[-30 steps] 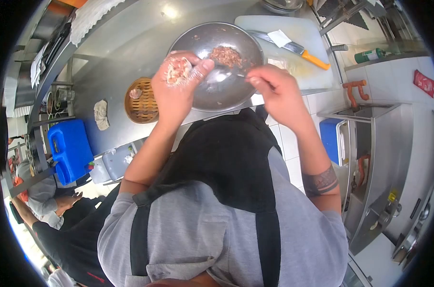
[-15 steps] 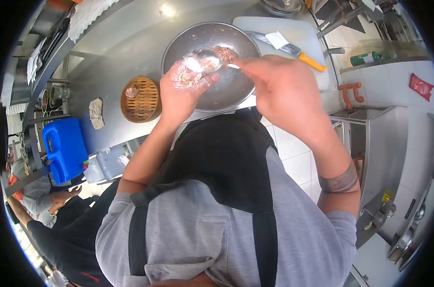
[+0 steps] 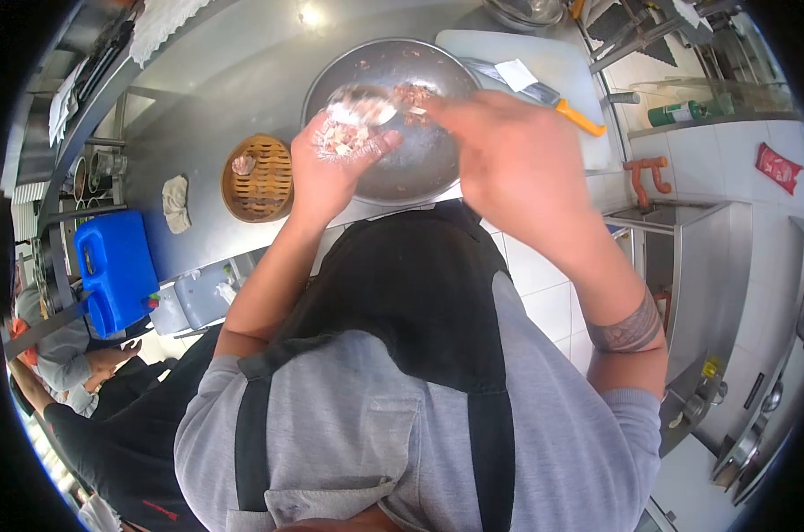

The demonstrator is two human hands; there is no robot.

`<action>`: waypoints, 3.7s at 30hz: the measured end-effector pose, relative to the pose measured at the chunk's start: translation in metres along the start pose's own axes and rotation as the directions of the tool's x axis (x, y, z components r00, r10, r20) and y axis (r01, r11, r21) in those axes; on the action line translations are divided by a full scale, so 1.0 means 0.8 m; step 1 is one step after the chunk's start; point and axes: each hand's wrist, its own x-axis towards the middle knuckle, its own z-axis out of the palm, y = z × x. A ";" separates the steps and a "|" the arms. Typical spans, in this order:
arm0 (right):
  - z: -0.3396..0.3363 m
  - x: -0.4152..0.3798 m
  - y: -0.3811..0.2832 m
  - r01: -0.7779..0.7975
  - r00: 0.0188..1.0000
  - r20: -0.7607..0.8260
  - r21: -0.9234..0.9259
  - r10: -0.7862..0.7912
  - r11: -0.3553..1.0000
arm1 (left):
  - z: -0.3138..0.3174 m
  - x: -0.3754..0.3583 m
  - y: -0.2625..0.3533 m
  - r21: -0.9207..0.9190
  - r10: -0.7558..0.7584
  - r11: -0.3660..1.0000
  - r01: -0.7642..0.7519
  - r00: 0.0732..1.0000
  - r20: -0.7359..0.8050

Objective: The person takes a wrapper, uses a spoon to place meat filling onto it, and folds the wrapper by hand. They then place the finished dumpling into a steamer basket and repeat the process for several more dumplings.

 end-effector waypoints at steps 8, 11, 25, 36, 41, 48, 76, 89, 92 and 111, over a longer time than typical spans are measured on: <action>-0.017 -0.033 0.023 -0.115 0.993 -0.017 0.108 0.118 0.987 | -0.016 0.019 -0.007 -0.443 -0.131 0.884 0.153 0.988 0.081; 0.022 -0.048 0.030 -0.137 0.990 -0.007 0.232 0.143 0.963 | -0.013 0.023 0.001 -0.545 -0.106 0.824 0.157 0.987 0.124; -0.018 -0.030 0.043 -0.514 0.855 0.313 0.627 0.415 0.585 | 0.007 0.012 -0.004 0.181 0.140 0.973 -0.140 0.990 0.013; -0.014 -0.027 -0.008 -0.551 0.833 0.368 0.493 0.413 0.673 | 0.006 0.002 -0.015 0.255 0.398 0.885 -0.390 0.917 0.022; 0.000 -0.035 -0.025 -0.441 0.891 0.341 0.489 0.301 0.752 | 0.005 0.002 -0.040 0.043 0.171 0.985 -0.168 0.984 -0.055; -0.006 -0.028 0.004 -0.104 0.994 0.035 0.178 0.099 0.979 | 0.001 -0.002 -0.020 0.260 0.280 0.926 -0.275 0.960 0.016; -0.025 -0.025 0.013 -0.079 0.995 -0.055 0.022 0.081 0.997 | -0.004 -0.010 -0.015 0.083 0.104 0.991 -0.109 0.993 0.061; 0.000 -0.030 0.010 -0.063 0.998 0.028 0.202 0.059 0.977 | 0.009 -0.008 -0.021 0.116 0.115 0.984 -0.134 0.981 0.156; 0.003 -0.032 0.020 -0.109 0.994 0.033 0.218 0.104 0.970 | 0.012 -0.009 -0.005 0.230 0.038 0.971 -0.069 0.990 0.136; 0.045 -0.061 0.025 -0.101 0.992 -0.064 0.101 0.108 0.990 | -0.002 0.012 0.015 -0.719 -0.362 0.547 0.428 0.896 0.258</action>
